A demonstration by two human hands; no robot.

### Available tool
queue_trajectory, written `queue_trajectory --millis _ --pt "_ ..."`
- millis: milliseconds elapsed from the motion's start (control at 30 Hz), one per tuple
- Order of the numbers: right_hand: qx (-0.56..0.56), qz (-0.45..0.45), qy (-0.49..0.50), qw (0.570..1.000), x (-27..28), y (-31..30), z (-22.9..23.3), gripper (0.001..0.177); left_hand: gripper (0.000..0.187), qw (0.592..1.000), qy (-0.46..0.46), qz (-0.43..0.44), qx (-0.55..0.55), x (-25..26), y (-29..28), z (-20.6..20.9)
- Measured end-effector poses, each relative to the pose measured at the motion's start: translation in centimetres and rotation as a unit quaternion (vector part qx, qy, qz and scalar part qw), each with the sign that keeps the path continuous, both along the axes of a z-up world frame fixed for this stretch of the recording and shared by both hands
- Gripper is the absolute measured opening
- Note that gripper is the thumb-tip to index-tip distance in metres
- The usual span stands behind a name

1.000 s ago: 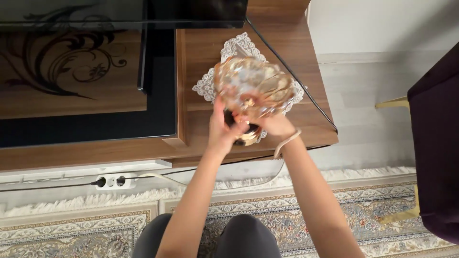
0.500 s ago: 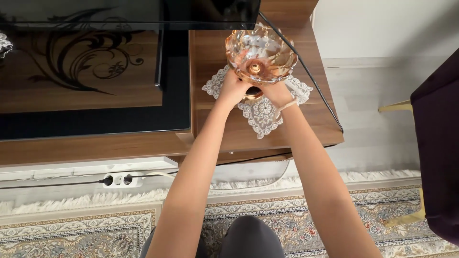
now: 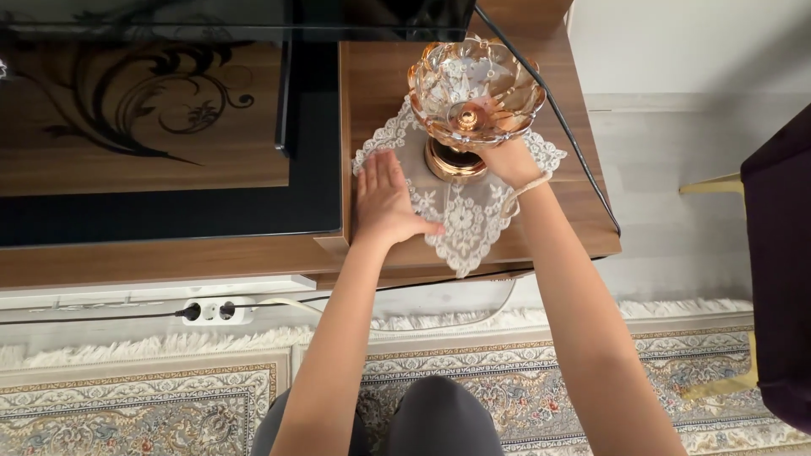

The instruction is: Vacuuming the floors and carpets in a home hallway and bathroom.

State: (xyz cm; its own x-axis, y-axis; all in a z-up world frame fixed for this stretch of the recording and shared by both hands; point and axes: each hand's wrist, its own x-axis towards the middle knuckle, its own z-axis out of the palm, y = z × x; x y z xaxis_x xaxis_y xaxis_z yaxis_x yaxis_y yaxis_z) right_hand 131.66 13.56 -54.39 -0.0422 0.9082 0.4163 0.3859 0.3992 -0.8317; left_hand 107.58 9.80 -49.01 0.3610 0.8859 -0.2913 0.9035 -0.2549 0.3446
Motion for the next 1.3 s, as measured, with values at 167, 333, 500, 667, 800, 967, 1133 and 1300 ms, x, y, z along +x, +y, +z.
queue_trajectory --millis 167,333,500,667,800,967,1133,1300 --pt "0.073 -0.018 -0.079 0.994 0.9 -1.0 -1.2 0.039 0.099 0.951 -0.273 0.063 0.128 3.2 7.9 -7.9" --pt "-0.099 0.008 0.159 0.982 5.5 -1.3 -6.0 0.040 0.065 0.942 -0.272 0.006 0.197 7.9 16.2 -10.1" --pt "0.060 -0.155 -0.400 0.902 7.9 -1.2 -5.9 0.037 0.053 0.946 -0.115 -0.113 0.282 12.0 29.2 -23.7" --pt "0.011 -0.178 -0.425 0.887 9.8 1.5 -7.8 0.051 0.060 0.931 0.137 -0.188 0.280 12.8 30.6 -18.5" --pt "-0.004 -0.172 -0.423 0.890 9.8 3.1 -6.9 0.060 0.059 0.932 0.137 -0.172 0.290 13.4 31.1 -17.5" --pt "0.053 -0.223 -0.461 0.857 12.6 6.5 -9.2 0.059 0.053 0.950 -0.054 -0.073 0.300 15.4 36.6 -16.5" --pt "0.109 -0.209 -0.480 0.845 14.4 8.8 -10.0 0.067 0.048 0.929 -0.233 0.029 0.287 14.1 26.6 -6.4" --pt "-0.113 -0.210 -0.445 0.863 10.7 6.2 -3.9 0.054 0.048 0.925 -0.091 0.074 0.361 9.7 19.7 -7.2"
